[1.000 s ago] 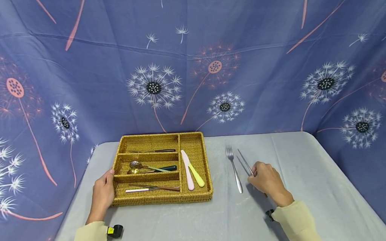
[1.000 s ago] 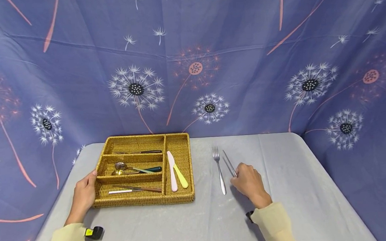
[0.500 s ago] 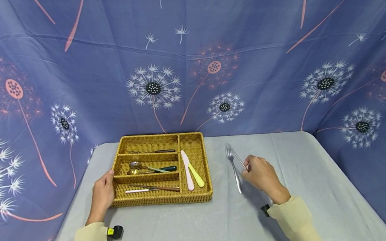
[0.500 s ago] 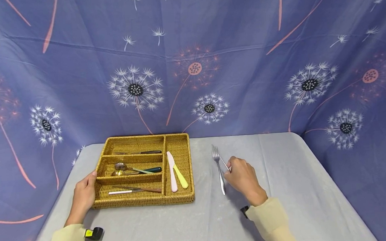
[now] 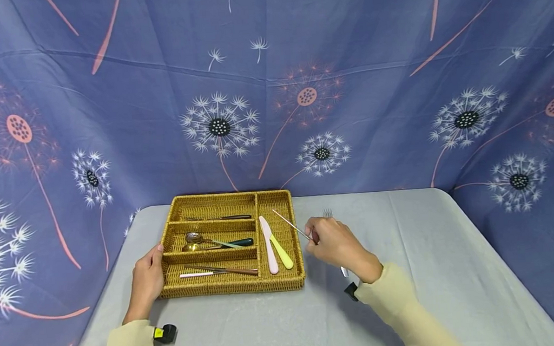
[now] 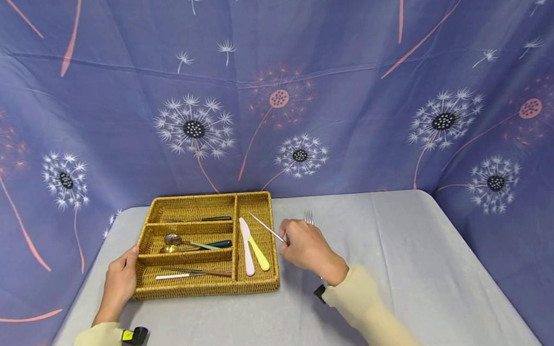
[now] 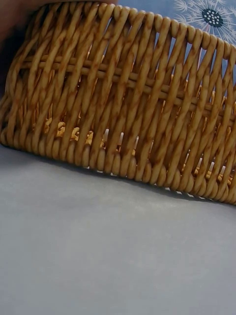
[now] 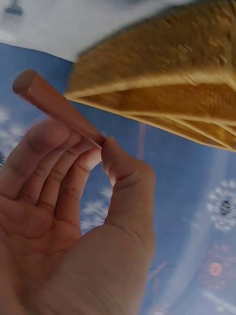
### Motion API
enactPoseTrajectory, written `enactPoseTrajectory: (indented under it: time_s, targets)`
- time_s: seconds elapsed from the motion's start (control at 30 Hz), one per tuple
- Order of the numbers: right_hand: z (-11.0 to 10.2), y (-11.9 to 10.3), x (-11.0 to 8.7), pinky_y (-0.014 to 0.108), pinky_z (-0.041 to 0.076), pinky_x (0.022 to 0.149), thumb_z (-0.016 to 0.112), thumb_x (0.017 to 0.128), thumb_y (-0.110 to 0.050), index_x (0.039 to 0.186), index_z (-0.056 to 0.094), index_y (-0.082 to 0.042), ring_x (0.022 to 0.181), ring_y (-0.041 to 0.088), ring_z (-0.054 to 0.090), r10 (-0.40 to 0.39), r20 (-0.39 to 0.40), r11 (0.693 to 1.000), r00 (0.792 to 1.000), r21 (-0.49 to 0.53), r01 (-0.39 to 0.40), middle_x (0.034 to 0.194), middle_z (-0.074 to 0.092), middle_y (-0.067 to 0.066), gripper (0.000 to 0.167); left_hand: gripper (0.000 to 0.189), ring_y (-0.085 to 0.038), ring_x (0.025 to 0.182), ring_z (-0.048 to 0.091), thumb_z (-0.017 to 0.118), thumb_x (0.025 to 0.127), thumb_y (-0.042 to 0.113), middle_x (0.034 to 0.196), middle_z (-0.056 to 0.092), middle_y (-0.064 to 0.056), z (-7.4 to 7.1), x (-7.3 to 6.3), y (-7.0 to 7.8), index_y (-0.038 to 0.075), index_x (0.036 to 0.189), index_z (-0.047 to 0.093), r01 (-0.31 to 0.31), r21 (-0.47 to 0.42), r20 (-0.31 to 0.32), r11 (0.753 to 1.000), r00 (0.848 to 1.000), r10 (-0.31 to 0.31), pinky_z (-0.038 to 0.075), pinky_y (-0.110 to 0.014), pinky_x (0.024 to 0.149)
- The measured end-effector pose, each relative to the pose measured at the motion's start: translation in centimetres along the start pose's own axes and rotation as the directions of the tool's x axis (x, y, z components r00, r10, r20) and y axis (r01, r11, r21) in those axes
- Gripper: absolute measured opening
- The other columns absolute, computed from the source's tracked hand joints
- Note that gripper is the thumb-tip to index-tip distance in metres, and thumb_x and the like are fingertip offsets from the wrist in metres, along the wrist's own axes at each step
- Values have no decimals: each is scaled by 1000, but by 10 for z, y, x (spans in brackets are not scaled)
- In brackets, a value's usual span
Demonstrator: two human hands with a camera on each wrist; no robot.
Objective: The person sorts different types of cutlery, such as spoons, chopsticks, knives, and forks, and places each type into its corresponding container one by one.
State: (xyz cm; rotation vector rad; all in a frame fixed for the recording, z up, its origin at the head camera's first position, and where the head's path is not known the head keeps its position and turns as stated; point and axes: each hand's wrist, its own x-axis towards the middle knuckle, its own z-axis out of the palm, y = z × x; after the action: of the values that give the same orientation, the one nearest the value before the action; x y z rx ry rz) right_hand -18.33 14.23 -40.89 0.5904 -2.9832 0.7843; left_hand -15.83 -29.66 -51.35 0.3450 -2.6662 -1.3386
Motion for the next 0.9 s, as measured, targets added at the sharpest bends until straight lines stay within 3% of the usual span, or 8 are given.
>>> enactPoseTrajectory:
  time_s: [0.17,0.37,0.43,0.63,0.9]
  targets:
    - [9,-28,13,29,44,56,72,80,4,93,70,-9,60,10,49,-112,69,993,991,-25,114,66,53,-7,18,66,-54,151,36,27,119,45,161,41,-31,1,1,0,-4,159,45,6,3,5,1000,1000,-6,27,-64,127]
    - [22,-62,26,28,49,58,77,83,5,96,72,-7,61,8,53,-229,180,971,957,-34,239,77,65,-3,18,67,-54,152,35,27,118,47,162,40,-31,0,1,-1,-3,160,45,19,5,9,1000,1000,-19,27,-64,127]
    - [29,-72,31,25,43,57,75,83,6,86,67,-10,61,5,46,-266,211,957,941,-59,284,77,59,-5,18,67,-54,152,35,27,118,47,162,41,-31,0,1,-1,-3,160,45,16,8,8,1000,1000,-16,27,-65,127]
    - [47,-97,43,22,28,52,67,80,12,69,37,-18,59,8,29,-312,304,926,900,-115,360,70,32,-6,44,67,-56,150,36,27,118,46,160,42,-33,1,2,0,-4,159,46,10,10,6,1000,1000,-10,29,-66,126]
    - [70,-122,57,23,31,47,69,80,10,67,38,-20,60,9,31,-387,334,847,860,-240,474,66,33,-8,45,67,-55,151,36,27,119,46,161,41,-32,0,2,0,-4,159,46,17,11,6,1000,1000,-17,28,-66,126]
